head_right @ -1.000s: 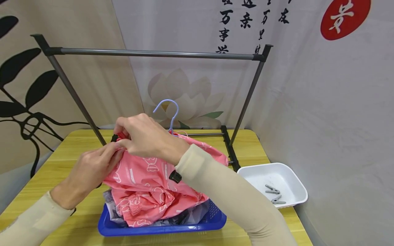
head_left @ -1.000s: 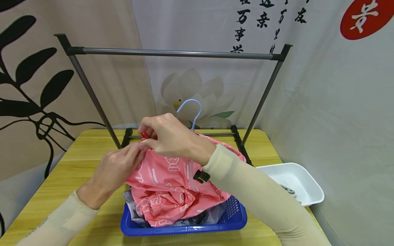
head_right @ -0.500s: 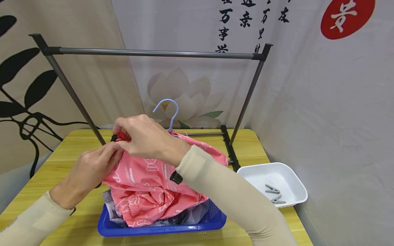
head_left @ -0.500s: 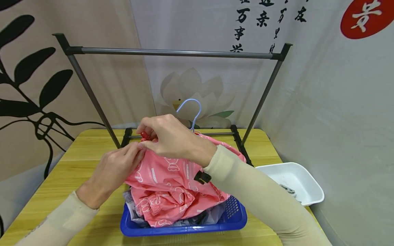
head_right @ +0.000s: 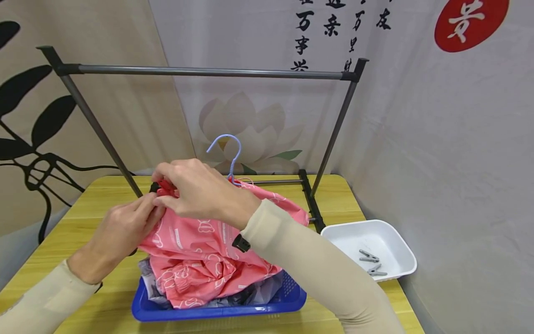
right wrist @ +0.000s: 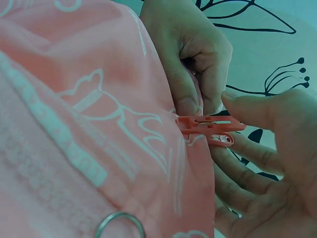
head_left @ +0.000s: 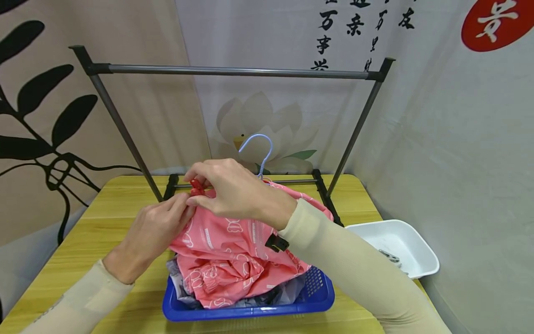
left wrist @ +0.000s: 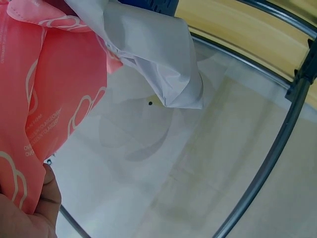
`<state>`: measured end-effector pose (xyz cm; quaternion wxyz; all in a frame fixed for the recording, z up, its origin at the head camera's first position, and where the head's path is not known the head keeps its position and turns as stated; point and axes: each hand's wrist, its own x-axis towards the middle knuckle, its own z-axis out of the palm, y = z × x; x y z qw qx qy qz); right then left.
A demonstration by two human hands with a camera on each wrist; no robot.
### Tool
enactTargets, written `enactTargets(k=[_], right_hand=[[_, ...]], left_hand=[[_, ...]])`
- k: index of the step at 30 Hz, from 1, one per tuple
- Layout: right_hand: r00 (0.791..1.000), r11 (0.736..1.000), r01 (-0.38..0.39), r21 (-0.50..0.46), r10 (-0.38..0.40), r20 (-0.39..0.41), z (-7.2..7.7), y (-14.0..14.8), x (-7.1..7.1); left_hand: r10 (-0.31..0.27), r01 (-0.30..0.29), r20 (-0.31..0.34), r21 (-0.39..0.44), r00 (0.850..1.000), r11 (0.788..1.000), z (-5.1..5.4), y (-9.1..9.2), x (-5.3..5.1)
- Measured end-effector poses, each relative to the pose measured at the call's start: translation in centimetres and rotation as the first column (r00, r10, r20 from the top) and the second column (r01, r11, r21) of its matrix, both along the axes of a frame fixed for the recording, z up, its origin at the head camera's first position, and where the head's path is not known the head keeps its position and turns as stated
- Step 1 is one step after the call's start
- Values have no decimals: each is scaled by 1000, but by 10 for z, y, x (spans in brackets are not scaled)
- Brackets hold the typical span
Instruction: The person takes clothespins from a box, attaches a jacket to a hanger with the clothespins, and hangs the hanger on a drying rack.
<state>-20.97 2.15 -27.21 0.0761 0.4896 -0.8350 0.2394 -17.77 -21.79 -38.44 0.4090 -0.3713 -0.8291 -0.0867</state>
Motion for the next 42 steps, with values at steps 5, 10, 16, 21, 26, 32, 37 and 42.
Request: enactTargets(k=[5, 10, 16, 21, 26, 32, 37, 42], right_hand=[[1000, 1000, 4, -2, -4, -15, -1, 3, 2], [1000, 1000, 12, 4, -12, -27, -1, 6, 4], [999, 1000, 21, 5, -20, -48, -3, 9, 7], [997, 1000, 28, -2, -29, -73, -4, 12, 10], [994, 999, 21, -25, -24, -103, -6, 15, 12], [993, 999, 15, -34, -19, -115, -9, 22, 15], [989, 999, 9, -43, -16, -144, -12, 27, 18], [983, 997, 4, -73, -17, -184, -15, 34, 20]], left_hand=[[6, -6, -14, -5, 1000, 1000, 1, 0, 0], [11, -11, -7, -10, 1000, 1000, 2, 1, 1], [19, -19, 11, -5, 1000, 1000, 2, 2, 3], [15, -15, -1, 5, 1000, 1000, 1, 2, 2], [7, -7, -8, 8, 1000, 1000, 0, 1, 2], [14, -14, 27, 11, 1000, 1000, -1, 1, 3], [19, -20, 43, 19, 999, 1000, 0, 1, 4], [18, -19, 36, 22, 999, 1000, 0, 1, 4]])
